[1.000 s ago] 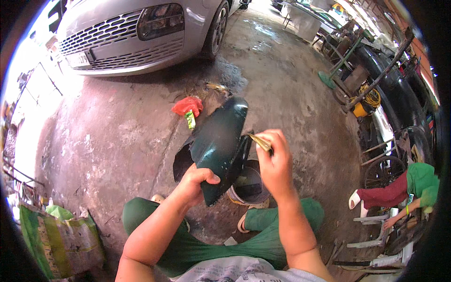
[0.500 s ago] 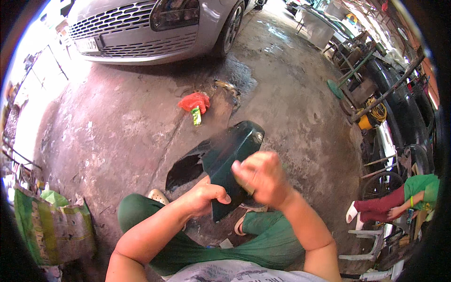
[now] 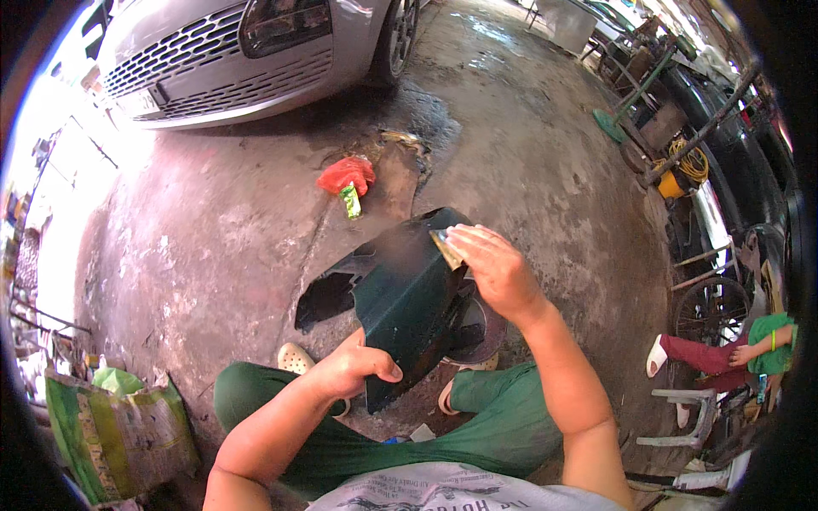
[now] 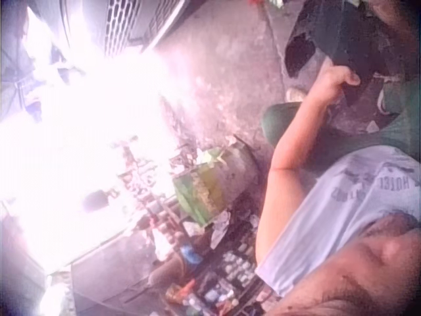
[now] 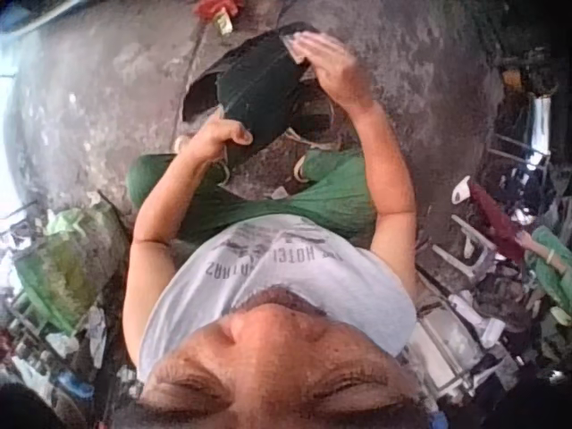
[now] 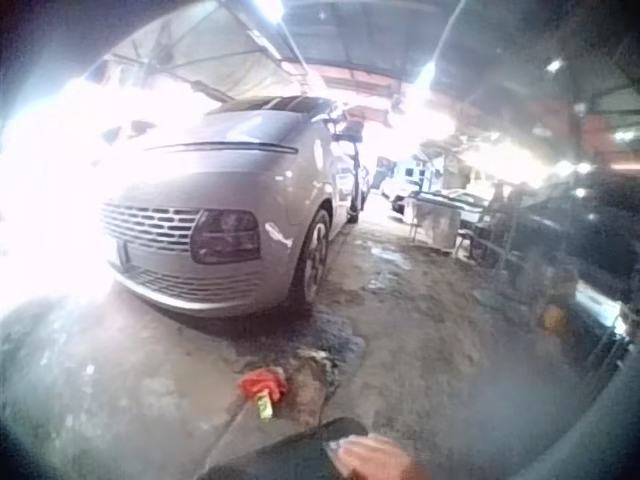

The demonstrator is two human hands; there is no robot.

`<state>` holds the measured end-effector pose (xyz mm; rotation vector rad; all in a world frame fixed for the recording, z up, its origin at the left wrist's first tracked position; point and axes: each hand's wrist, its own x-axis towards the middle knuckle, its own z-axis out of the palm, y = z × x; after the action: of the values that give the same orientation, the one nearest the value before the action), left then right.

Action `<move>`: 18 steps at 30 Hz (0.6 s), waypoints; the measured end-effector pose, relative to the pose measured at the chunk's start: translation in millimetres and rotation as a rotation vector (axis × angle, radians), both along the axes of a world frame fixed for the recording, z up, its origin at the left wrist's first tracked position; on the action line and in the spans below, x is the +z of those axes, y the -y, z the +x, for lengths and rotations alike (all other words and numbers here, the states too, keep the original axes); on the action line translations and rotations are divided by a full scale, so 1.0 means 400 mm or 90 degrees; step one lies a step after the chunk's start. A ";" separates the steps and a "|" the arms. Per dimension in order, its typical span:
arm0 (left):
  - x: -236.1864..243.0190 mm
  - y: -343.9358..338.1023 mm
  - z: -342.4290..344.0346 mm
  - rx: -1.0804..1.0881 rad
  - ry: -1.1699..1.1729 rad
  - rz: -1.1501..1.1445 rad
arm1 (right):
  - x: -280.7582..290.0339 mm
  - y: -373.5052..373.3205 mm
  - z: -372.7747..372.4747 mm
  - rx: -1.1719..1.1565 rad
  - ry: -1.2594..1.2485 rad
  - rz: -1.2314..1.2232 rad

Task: The person sits on the floor and sands a dark green car bumper with a sanding block. They hold the bumper with one hand and sand various surfaces, including the edges and inner frame, while occasionally turning the part over to access different areas.

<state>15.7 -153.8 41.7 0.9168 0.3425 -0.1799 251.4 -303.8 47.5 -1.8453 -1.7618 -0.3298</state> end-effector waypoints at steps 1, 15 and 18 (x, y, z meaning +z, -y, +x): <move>-0.002 -0.002 -0.004 -0.020 -0.002 0.025 | 0.006 -0.001 -0.028 0.013 0.048 -0.004; -0.035 -0.013 -0.002 0.010 0.054 0.068 | 0.027 0.003 -0.168 0.166 0.031 0.031; 0.011 0.006 0.000 0.015 0.049 0.053 | -0.020 0.019 0.001 -0.027 -0.086 0.066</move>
<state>15.7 -156.1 45.9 0.9980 0.2916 -0.1088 251.7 -311.5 39.5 -1.7908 -1.5877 -0.2997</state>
